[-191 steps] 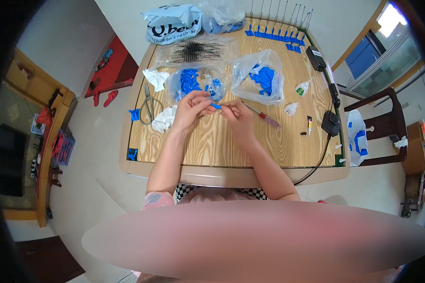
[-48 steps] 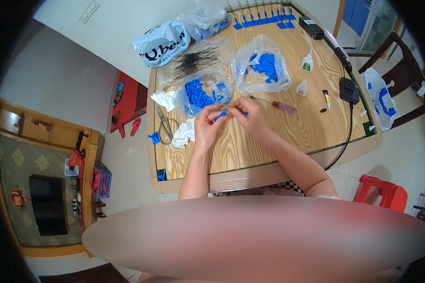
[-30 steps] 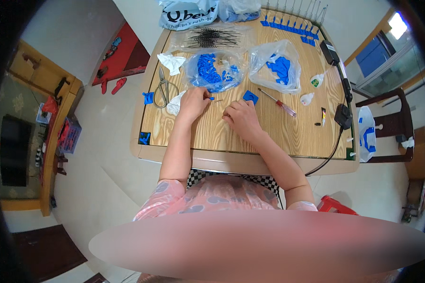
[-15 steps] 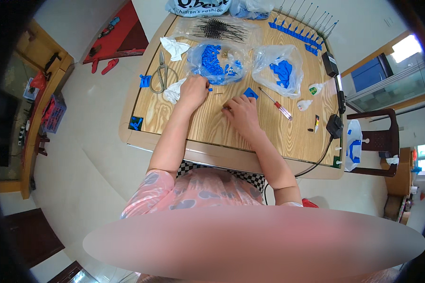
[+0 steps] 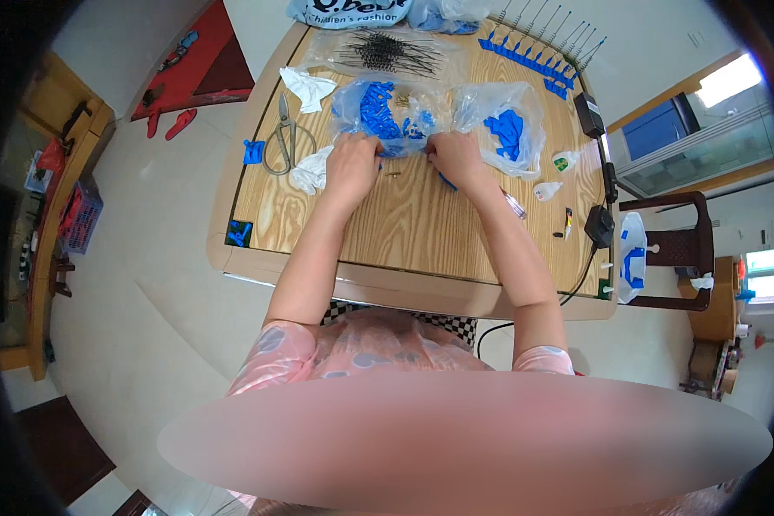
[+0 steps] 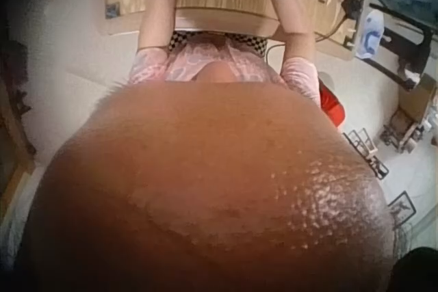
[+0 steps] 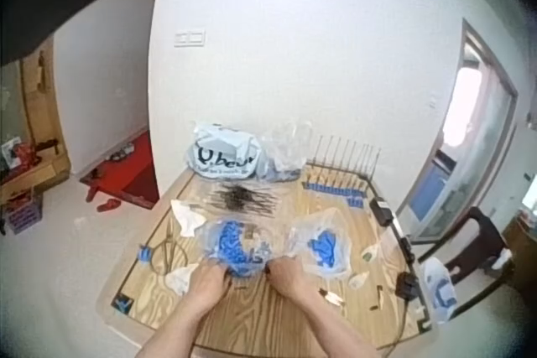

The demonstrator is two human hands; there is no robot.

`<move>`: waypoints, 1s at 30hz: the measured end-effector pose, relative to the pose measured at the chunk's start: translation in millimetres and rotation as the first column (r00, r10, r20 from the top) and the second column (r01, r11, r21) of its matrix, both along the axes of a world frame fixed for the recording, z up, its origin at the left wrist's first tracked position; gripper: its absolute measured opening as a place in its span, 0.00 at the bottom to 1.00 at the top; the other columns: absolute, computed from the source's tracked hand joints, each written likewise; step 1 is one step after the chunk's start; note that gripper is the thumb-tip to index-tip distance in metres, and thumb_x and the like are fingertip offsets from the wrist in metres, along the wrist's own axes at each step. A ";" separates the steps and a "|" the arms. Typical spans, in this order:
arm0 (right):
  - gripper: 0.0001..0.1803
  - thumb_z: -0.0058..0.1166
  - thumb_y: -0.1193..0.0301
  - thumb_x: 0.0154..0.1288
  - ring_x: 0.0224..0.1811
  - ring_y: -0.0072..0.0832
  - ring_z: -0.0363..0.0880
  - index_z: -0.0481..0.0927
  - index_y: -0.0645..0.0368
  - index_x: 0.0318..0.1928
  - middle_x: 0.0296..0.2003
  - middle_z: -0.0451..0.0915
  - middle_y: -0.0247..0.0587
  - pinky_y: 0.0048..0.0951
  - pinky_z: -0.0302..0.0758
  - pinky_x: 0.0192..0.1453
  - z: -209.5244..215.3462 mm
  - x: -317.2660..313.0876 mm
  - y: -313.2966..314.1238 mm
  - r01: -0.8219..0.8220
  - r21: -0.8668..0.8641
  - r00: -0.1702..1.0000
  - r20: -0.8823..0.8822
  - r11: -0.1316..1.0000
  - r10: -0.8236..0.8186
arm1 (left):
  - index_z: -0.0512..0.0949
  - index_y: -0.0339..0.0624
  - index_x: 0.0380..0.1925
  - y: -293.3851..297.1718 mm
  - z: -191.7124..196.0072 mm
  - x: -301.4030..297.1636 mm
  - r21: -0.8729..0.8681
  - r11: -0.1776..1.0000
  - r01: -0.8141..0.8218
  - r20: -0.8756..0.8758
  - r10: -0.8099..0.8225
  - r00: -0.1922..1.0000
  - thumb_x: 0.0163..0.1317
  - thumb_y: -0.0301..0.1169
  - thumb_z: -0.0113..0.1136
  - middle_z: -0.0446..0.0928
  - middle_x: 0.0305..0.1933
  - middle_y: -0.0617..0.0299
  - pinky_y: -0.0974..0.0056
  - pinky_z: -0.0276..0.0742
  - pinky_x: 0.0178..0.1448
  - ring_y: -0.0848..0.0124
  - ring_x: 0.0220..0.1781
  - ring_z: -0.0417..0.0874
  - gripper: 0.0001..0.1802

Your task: Assembling small blue plastic and wire components using glue at a workstation.

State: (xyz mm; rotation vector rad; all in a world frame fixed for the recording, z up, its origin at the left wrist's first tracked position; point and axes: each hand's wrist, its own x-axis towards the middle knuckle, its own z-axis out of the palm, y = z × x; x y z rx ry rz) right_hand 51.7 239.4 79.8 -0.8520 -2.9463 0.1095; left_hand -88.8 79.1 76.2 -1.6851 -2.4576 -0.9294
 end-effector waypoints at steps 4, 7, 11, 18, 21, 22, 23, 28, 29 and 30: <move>0.06 0.58 0.68 0.55 0.42 0.39 0.81 0.84 0.52 0.34 0.32 0.84 0.39 0.43 0.69 0.49 10.6 1.0 -4.1 0.013 -0.039 1.000 -0.004 0.999 -0.014 | 0.82 0.41 0.30 0.9 -0.8 0.1 0.011 1.000 0.005 0.021 -0.005 1.000 0.52 0.27 0.62 0.80 0.39 0.54 0.55 0.74 0.52 0.55 0.47 0.76 0.06; 0.07 0.58 0.68 0.55 0.42 0.39 0.81 0.84 0.51 0.34 0.33 0.84 0.40 0.43 0.69 0.48 34.1 -2.5 -3.3 0.019 -0.103 1.000 -0.012 0.994 -0.021 | 0.82 0.41 0.29 -0.3 -2.6 1.9 0.045 0.999 0.008 0.014 -0.009 1.000 0.51 0.27 0.62 0.79 0.36 0.55 0.55 0.74 0.50 0.55 0.45 0.76 0.05; 0.06 0.57 0.67 0.56 0.41 0.40 0.80 0.83 0.52 0.33 0.32 0.83 0.40 0.43 0.71 0.45 52.7 -23.4 22.1 -0.030 0.115 0.989 -0.139 0.993 0.045 | 0.82 0.42 0.29 -0.7 -2.4 6.7 0.117 0.992 0.042 0.043 -0.047 0.998 0.52 0.28 0.61 0.78 0.35 0.57 0.54 0.74 0.48 0.57 0.44 0.75 0.05; 0.08 0.57 0.62 0.56 0.44 0.41 0.81 0.85 0.47 0.35 0.38 0.83 0.44 0.50 0.72 0.46 35.1 -99.8 124.5 0.157 0.206 0.982 -0.137 0.966 -0.130 | 0.82 0.42 0.30 3.9 -3.8 6.3 0.128 0.991 0.026 0.034 -0.031 0.999 0.53 0.28 0.61 0.77 0.35 0.58 0.54 0.74 0.48 0.57 0.45 0.75 0.04; 0.09 0.56 0.64 0.56 0.45 0.41 0.81 0.85 0.48 0.36 0.39 0.84 0.45 0.48 0.73 0.49 18.4 -125.4 149.6 0.276 0.182 0.957 -0.138 0.944 -0.254 | 0.82 0.42 0.29 5.6 -4.7 2.8 0.137 0.990 0.029 0.018 -0.032 0.999 0.53 0.28 0.61 0.77 0.35 0.58 0.54 0.74 0.48 0.57 0.45 0.75 0.04; 0.09 0.56 0.64 0.56 0.45 0.41 0.81 0.85 0.48 0.36 0.39 0.84 0.45 0.48 0.73 0.49 12.2 -131.0 153.1 0.277 0.182 0.957 -0.141 0.943 -0.254 | 0.82 0.42 0.29 5.5 -4.0 3.2 0.138 0.990 0.031 0.015 -0.033 0.999 0.53 0.28 0.61 0.77 0.35 0.58 0.54 0.74 0.48 0.57 0.45 0.75 0.04; 0.10 0.55 0.65 0.57 0.45 0.41 0.82 0.85 0.50 0.37 0.39 0.84 0.44 0.49 0.72 0.52 6.5 -135.1 157.0 0.301 0.253 0.952 -0.143 0.919 -0.272 | 0.82 0.41 0.28 6.3 -2.5 4.7 0.143 0.990 0.023 0.022 -0.026 0.999 0.52 0.27 0.62 0.77 0.34 0.58 0.56 0.73 0.48 0.57 0.44 0.75 0.04; 0.12 0.51 0.69 0.57 0.47 0.39 0.82 0.84 0.54 0.39 0.39 0.85 0.43 0.55 0.66 0.59 -12.3 -144.2 168.1 0.339 0.309 0.940 -0.147 0.889 -0.308 | 0.82 0.41 0.27 6.1 -4.5 3.8 0.157 0.987 0.014 0.023 -0.018 1.000 0.51 0.26 0.62 0.77 0.33 0.57 0.57 0.73 0.48 0.58 0.43 0.75 0.03; 0.12 0.51 0.68 0.58 0.47 0.39 0.82 0.84 0.54 0.40 0.40 0.84 0.44 0.55 0.66 0.59 -15.3 -141.9 173.1 0.336 0.304 0.942 -0.116 0.891 -0.316 | 0.82 0.41 0.27 7.3 -3.3 5.5 0.141 0.990 0.023 0.027 -0.028 0.999 0.51 0.26 0.62 0.77 0.33 0.57 0.57 0.73 0.49 0.58 0.43 0.75 0.03; 0.12 0.51 0.68 0.58 0.47 0.39 0.83 0.84 0.54 0.41 0.41 0.84 0.45 0.55 0.65 0.59 -14.6 -143.4 171.6 0.324 0.301 0.946 -0.082 0.897 -0.314 | 0.82 0.40 0.27 6.5 -3.3 5.5 0.126 0.992 0.023 0.034 -0.027 0.999 0.51 0.26 0.62 0.77 0.33 0.57 0.56 0.73 0.49 0.57 0.43 0.75 0.03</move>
